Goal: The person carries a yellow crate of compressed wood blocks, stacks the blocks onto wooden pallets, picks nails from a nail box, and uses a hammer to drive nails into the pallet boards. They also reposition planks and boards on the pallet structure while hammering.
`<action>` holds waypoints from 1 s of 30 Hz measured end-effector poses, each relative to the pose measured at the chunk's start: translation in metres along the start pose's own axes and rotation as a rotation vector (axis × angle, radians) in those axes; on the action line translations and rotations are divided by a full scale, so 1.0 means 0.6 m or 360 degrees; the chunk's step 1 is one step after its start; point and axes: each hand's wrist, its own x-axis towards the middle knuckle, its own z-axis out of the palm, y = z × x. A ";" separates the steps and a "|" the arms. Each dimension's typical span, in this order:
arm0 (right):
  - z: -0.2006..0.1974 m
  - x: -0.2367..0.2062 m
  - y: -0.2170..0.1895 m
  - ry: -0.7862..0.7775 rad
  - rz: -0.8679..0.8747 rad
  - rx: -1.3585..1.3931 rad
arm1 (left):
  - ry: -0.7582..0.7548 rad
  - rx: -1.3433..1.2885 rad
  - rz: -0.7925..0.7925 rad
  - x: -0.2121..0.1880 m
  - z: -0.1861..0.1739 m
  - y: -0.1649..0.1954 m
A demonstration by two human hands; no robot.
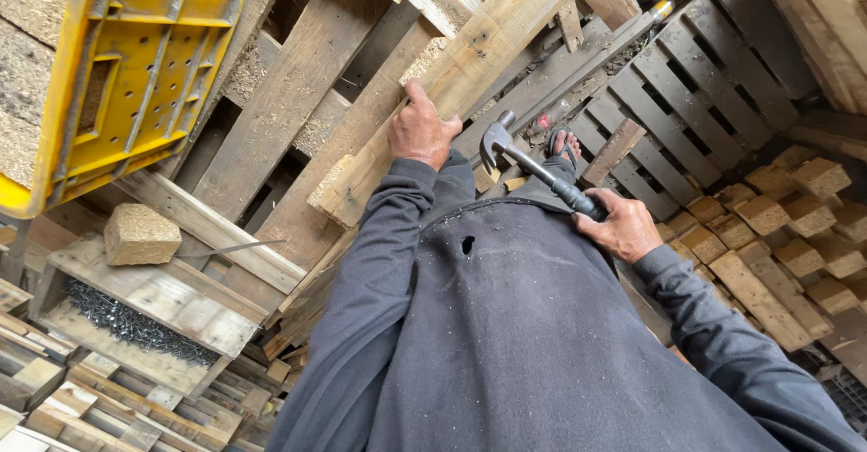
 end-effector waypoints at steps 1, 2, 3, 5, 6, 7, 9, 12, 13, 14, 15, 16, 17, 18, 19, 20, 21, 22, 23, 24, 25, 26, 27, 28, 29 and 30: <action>-0.001 -0.003 -0.002 -0.0024 0.0005 -0.0012 | -0.0003 0.0015 0.0026 0.001 0.001 0.000; -0.003 -0.004 -0.006 -0.0049 0.0013 -0.0025 | -0.0008 0.0028 0.0052 0.002 0.000 0.000; -0.006 -0.004 -0.011 -0.0044 -0.0062 -0.0069 | -0.0016 0.0040 0.0076 0.003 0.000 -0.001; -0.011 0.002 -0.024 -0.0029 -0.0217 -0.0158 | -0.0084 0.0053 0.0035 0.005 -0.002 -0.003; -0.012 0.008 -0.032 -0.0079 -0.0286 -0.0227 | -0.0122 0.0060 0.0009 0.006 -0.003 -0.004; -0.013 0.016 -0.040 -0.0131 -0.0358 -0.0296 | -0.0105 0.0035 0.0015 0.007 -0.005 -0.004; -0.013 0.033 -0.056 -0.0180 -0.0497 -0.0399 | -0.0076 -0.0016 0.0026 0.007 -0.010 -0.002; -0.012 0.048 -0.072 -0.0138 -0.0648 -0.0509 | -0.0048 0.0018 0.0001 0.003 -0.019 0.007; -0.013 0.049 -0.075 -0.0125 -0.0655 -0.0548 | -0.0040 0.0013 0.0003 0.002 -0.022 0.011; -0.013 0.047 -0.077 -0.0117 -0.0667 -0.0588 | -0.0029 0.0010 -0.0001 0.001 -0.025 0.015; -0.014 0.044 -0.078 -0.0109 -0.0682 -0.0599 | -0.0017 0.0024 -0.0009 -0.001 -0.028 0.018; -0.014 0.038 -0.080 -0.0106 -0.0688 -0.0595 | -0.0013 0.0046 0.0002 -0.002 -0.032 0.020; -0.014 0.033 -0.082 -0.0106 -0.0674 -0.0594 | -0.0025 0.0060 0.0020 -0.003 -0.035 0.023; -0.012 0.027 -0.085 -0.0116 -0.0658 -0.0592 | -0.0026 0.0065 0.0058 -0.003 -0.037 0.025; -0.008 0.022 -0.089 -0.0100 -0.0652 -0.0596 | -0.0051 0.0048 0.0068 -0.003 -0.039 0.025; -0.003 0.019 -0.094 -0.0085 -0.0651 -0.0603 | -0.0074 0.0030 0.0075 -0.002 -0.040 0.026; 0.004 0.018 -0.102 -0.0051 -0.0628 -0.0572 | -0.0121 0.0012 0.0053 -0.001 -0.041 0.025; 0.012 0.017 -0.110 -0.0053 -0.0605 -0.0535 | -0.0158 0.0003 0.0057 0.000 -0.040 0.024; 0.023 0.020 -0.120 -0.0047 -0.0591 -0.0494 | -0.0185 0.0003 0.0062 0.001 -0.039 0.022; 0.033 0.024 -0.131 -0.0025 -0.0596 -0.0488 | -0.0186 0.0000 0.0085 0.002 -0.038 0.020; 0.044 0.030 -0.142 0.0003 -0.0599 -0.0486 | -0.0172 0.0005 0.0101 0.003 -0.037 0.018; 0.055 0.036 -0.152 0.0021 -0.0595 -0.0479 | -0.0171 0.0012 0.0112 0.004 -0.035 0.016; 0.064 0.042 -0.162 0.0021 -0.0606 -0.0470 | -0.0175 0.0017 0.0123 0.004 -0.034 0.013; 0.072 0.049 -0.170 0.0026 -0.0616 -0.0468 | -0.0180 0.0023 0.0138 0.004 -0.033 0.011; 0.078 0.055 -0.176 0.0029 -0.0628 -0.0470 | -0.0184 0.0025 0.0149 0.004 -0.033 0.009; 0.083 0.060 -0.180 0.0062 -0.0666 -0.0442 | -0.0193 0.0034 0.0155 0.003 -0.032 0.008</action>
